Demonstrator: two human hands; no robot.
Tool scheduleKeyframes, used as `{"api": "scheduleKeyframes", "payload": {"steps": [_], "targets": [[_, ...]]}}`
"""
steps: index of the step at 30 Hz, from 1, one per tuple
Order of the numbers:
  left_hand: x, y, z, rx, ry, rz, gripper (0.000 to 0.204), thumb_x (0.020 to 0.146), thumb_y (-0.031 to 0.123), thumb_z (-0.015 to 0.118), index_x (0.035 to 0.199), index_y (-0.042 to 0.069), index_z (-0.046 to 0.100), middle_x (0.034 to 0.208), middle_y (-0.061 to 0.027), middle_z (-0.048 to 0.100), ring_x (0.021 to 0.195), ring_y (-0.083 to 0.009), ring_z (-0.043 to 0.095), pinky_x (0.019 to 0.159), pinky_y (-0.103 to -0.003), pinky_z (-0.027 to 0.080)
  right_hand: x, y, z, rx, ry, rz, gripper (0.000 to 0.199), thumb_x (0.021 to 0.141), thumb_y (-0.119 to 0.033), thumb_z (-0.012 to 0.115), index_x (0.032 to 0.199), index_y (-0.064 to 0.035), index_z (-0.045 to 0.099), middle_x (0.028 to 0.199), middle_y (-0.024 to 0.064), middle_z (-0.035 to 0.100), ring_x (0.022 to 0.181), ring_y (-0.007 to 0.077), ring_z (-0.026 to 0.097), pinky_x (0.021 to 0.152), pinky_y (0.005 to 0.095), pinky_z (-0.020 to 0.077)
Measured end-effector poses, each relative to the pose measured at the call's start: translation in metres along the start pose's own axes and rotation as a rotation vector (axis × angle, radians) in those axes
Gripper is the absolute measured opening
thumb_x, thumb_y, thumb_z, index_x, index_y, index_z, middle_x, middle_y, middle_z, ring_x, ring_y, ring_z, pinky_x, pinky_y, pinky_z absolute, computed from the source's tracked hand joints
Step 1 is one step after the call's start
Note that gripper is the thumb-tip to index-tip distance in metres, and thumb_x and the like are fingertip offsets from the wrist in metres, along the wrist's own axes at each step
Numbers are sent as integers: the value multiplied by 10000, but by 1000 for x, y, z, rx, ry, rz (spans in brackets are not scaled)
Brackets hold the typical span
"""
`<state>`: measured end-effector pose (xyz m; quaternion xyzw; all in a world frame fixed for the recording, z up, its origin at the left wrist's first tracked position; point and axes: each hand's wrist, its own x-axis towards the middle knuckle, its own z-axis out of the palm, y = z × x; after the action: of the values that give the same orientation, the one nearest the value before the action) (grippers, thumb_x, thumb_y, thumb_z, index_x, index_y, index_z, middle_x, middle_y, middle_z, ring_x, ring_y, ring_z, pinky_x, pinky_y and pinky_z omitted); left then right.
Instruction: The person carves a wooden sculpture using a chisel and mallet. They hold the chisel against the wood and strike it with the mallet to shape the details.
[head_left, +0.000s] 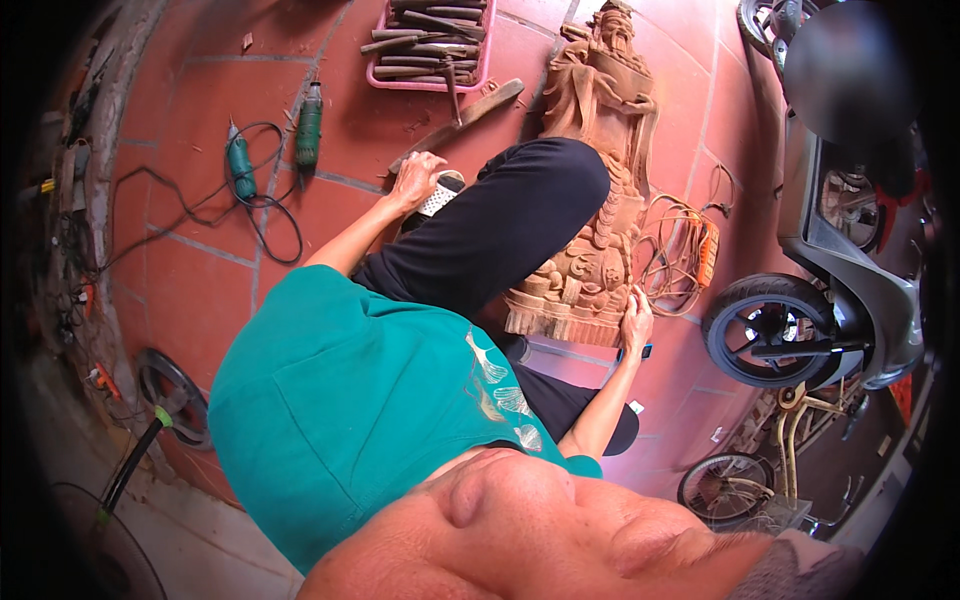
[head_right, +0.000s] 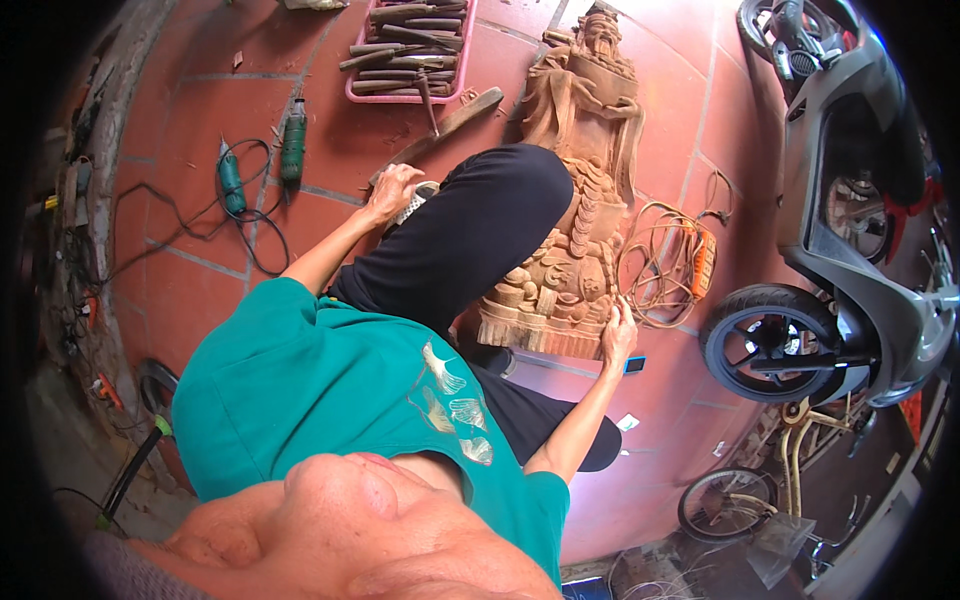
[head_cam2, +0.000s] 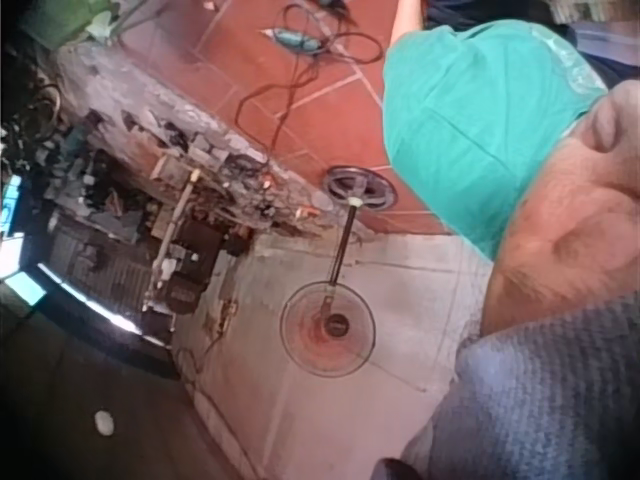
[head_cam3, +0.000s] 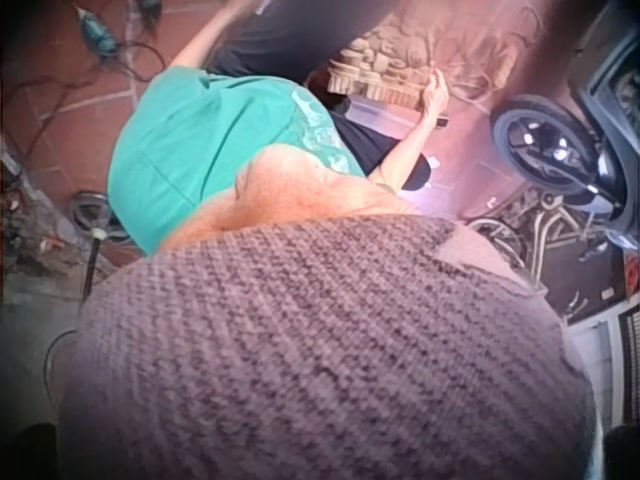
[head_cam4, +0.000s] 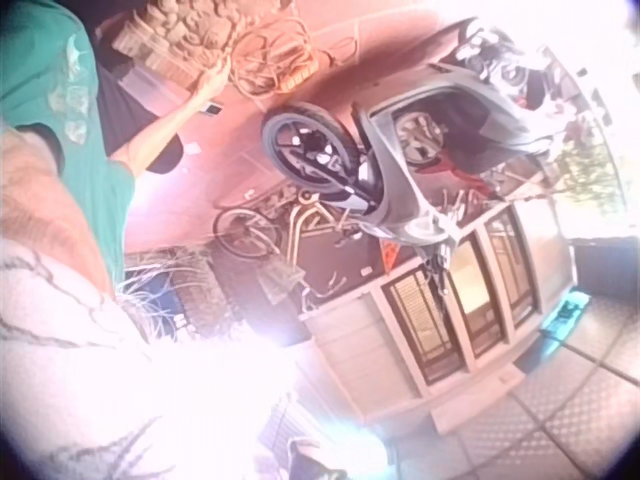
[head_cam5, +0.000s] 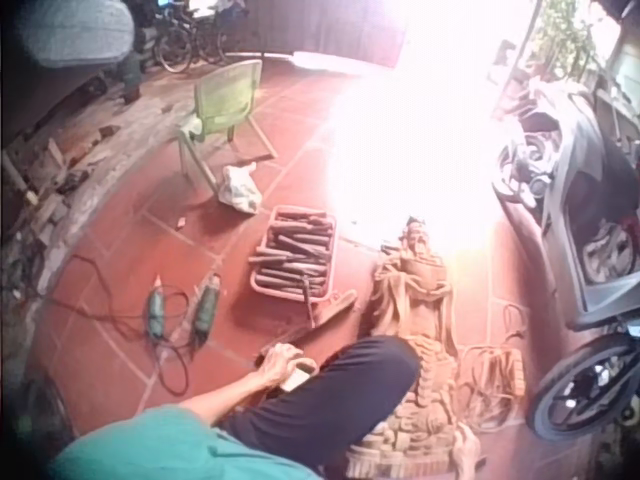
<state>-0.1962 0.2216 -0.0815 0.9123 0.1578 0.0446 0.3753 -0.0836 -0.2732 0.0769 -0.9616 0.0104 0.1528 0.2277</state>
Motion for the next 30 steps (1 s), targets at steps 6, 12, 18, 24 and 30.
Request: {"api": "scheduleKeyframes", "payload": {"steps": [6,12,18,24,30], "targets": [[43,-18,-15,49,124,-26,289,793,48,596,1076,79,651,1048,-132,640,1004,-328,579,911,-429,463,5,-2,5,38,36,40,323,949,-166,546,1237,-46,629,1148,123,693,1059,210,648,903,311,471],[82,9,-10,25,211,91,356,786,48,627,1136,113,598,1083,-122,618,1014,-334,573,924,-438,457,5,3,7,132,57,31,318,942,-153,559,1223,-27,640,1109,111,707,1010,154,649,880,285,473],[112,21,12,203,20,25,352,896,82,536,1224,178,620,1102,-202,530,997,-407,589,827,-503,519,7,5,10,82,93,39,294,938,-152,563,1182,-19,659,1066,117,716,968,163,662,863,291,483],[117,9,25,93,101,-13,342,826,27,578,1144,136,640,1035,-206,529,973,-406,585,824,-491,505,9,10,10,43,119,21,284,922,-176,574,1145,-30,672,1036,125,719,949,206,680,840,313,500],[100,-1,-8,-269,334,-115,227,706,90,746,932,85,724,828,-117,653,795,-240,655,764,-358,534,7,15,12,-12,132,43,277,915,-195,582,1135,-59,681,1041,128,720,963,229,689,841,326,505]]}}
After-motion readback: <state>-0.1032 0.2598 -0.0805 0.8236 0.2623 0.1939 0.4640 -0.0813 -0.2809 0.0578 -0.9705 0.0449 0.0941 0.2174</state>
